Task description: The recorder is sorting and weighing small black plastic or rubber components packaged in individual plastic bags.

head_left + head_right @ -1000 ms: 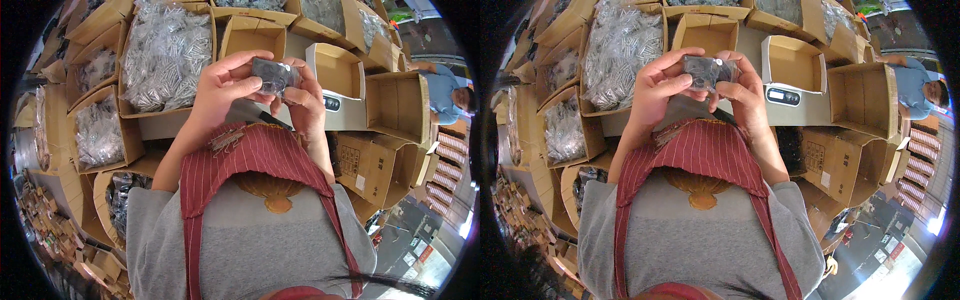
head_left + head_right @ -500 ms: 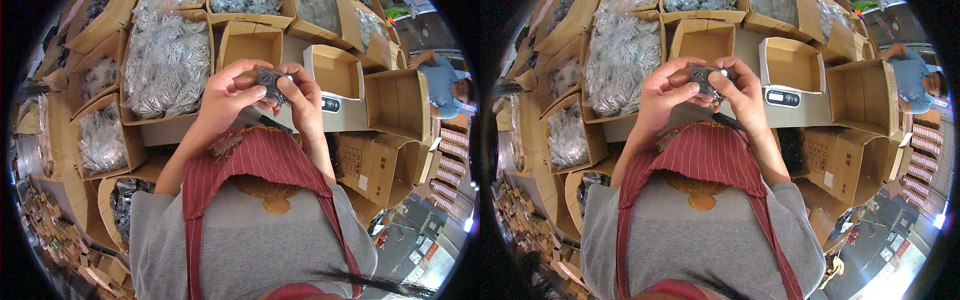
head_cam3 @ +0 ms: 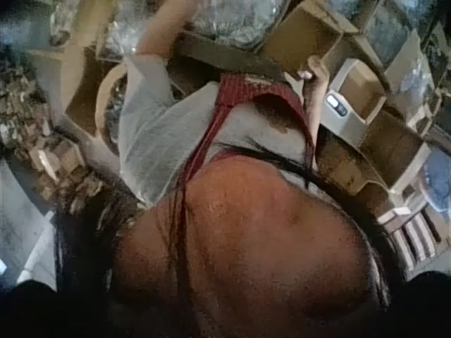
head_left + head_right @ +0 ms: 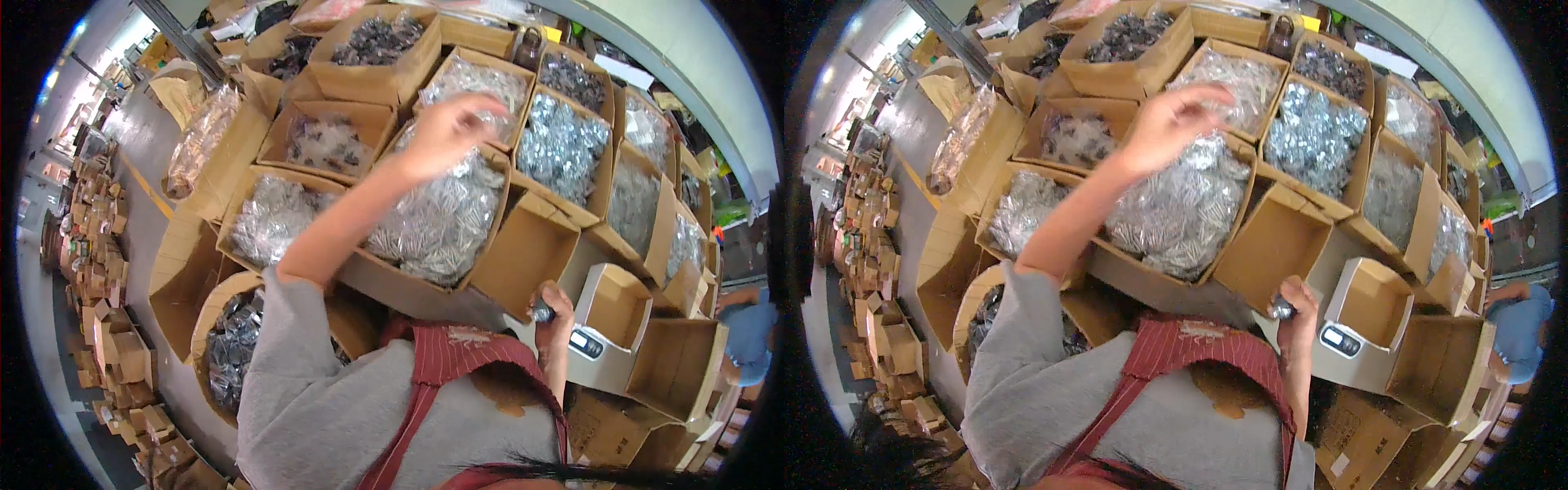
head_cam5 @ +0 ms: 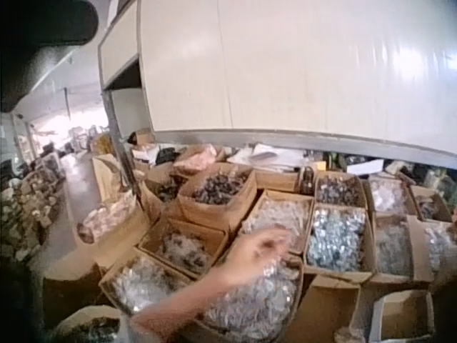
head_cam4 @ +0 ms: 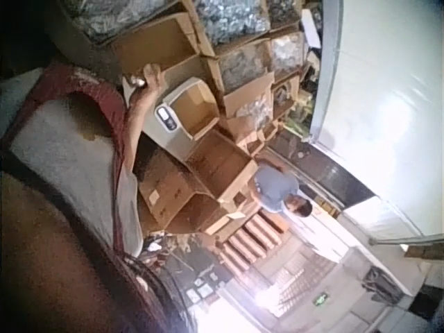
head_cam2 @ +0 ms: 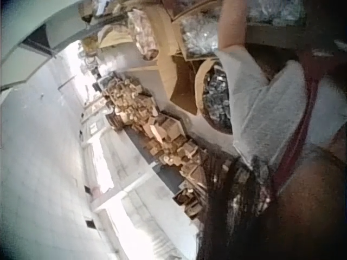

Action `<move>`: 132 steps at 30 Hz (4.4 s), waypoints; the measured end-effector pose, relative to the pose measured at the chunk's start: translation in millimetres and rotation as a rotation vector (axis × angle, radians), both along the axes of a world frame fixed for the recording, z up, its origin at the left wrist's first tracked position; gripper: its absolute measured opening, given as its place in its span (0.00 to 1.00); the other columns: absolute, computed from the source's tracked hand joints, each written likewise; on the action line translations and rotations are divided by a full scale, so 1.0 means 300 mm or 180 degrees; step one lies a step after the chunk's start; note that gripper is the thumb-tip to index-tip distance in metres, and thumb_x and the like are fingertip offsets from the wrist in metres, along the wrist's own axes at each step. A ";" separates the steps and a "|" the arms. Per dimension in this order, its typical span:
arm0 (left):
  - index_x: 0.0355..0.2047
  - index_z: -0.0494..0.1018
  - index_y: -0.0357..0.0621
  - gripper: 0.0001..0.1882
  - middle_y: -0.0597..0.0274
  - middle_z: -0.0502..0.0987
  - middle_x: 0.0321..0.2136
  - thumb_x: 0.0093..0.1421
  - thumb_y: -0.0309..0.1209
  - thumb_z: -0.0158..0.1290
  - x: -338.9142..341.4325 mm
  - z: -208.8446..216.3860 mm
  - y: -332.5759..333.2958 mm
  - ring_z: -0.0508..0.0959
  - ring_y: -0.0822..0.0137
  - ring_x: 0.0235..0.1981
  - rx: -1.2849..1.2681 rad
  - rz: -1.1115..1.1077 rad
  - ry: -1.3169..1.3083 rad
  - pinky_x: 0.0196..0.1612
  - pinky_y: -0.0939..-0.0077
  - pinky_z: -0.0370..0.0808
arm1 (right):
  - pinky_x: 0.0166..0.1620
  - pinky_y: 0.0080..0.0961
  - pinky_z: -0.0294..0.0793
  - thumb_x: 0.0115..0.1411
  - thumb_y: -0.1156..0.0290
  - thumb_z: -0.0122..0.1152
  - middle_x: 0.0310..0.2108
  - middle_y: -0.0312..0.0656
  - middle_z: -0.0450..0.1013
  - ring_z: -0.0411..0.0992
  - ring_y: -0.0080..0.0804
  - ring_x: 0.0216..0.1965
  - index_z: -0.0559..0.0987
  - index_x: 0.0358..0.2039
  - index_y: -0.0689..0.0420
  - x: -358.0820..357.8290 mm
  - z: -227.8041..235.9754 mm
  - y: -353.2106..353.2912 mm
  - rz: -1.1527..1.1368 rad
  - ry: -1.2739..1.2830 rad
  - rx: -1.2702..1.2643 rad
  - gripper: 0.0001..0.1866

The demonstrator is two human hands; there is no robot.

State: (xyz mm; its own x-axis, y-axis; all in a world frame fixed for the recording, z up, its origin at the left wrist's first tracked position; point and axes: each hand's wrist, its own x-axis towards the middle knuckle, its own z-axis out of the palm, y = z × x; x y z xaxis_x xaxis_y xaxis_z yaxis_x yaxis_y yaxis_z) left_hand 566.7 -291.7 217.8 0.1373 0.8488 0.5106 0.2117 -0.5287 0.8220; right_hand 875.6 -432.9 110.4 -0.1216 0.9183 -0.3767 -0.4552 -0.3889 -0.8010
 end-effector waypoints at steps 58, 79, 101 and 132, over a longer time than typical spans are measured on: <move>0.41 0.73 0.39 0.13 0.56 0.80 0.32 0.58 0.33 0.50 0.168 -0.163 0.614 0.78 0.68 0.25 -0.1903 0.0140 0.0887 0.29 0.76 0.72 | 0.21 0.18 0.65 0.58 0.66 0.55 0.27 0.35 0.69 0.68 0.22 0.22 0.74 0.32 0.56 0.588 0.130 -0.041 -0.1996 -0.0553 -0.0026 0.07; 0.41 0.76 0.38 0.20 0.43 0.77 0.43 0.51 0.36 0.51 0.212 -0.393 0.557 0.77 0.46 0.45 -0.1205 0.1287 0.4948 0.48 0.57 0.72 | 0.48 0.22 0.65 0.52 0.70 0.59 0.46 0.41 0.71 0.68 0.28 0.46 0.75 0.49 0.58 0.883 0.111 -0.024 -0.0722 -0.1286 0.0657 0.21; 0.55 0.65 0.37 0.23 0.51 0.73 0.49 0.63 0.38 0.48 1.154 -0.052 -0.018 0.78 0.60 0.45 -0.3276 -0.1686 0.0565 0.43 0.66 0.79 | 0.47 0.28 0.69 0.52 0.73 0.60 0.39 0.44 0.75 0.72 0.35 0.41 0.78 0.43 0.57 1.427 -0.442 0.104 -0.2466 -0.3591 0.0429 0.16; 0.42 0.76 0.42 0.23 0.55 0.79 0.39 0.51 0.44 0.61 0.734 -0.507 0.752 0.78 0.60 0.39 -0.1091 0.0710 0.1769 0.44 0.64 0.73 | 0.57 0.46 0.62 0.57 0.70 0.51 0.51 0.58 0.65 0.62 0.56 0.52 0.69 0.50 0.64 1.431 -0.520 0.042 -0.1380 -0.6883 -0.0275 0.21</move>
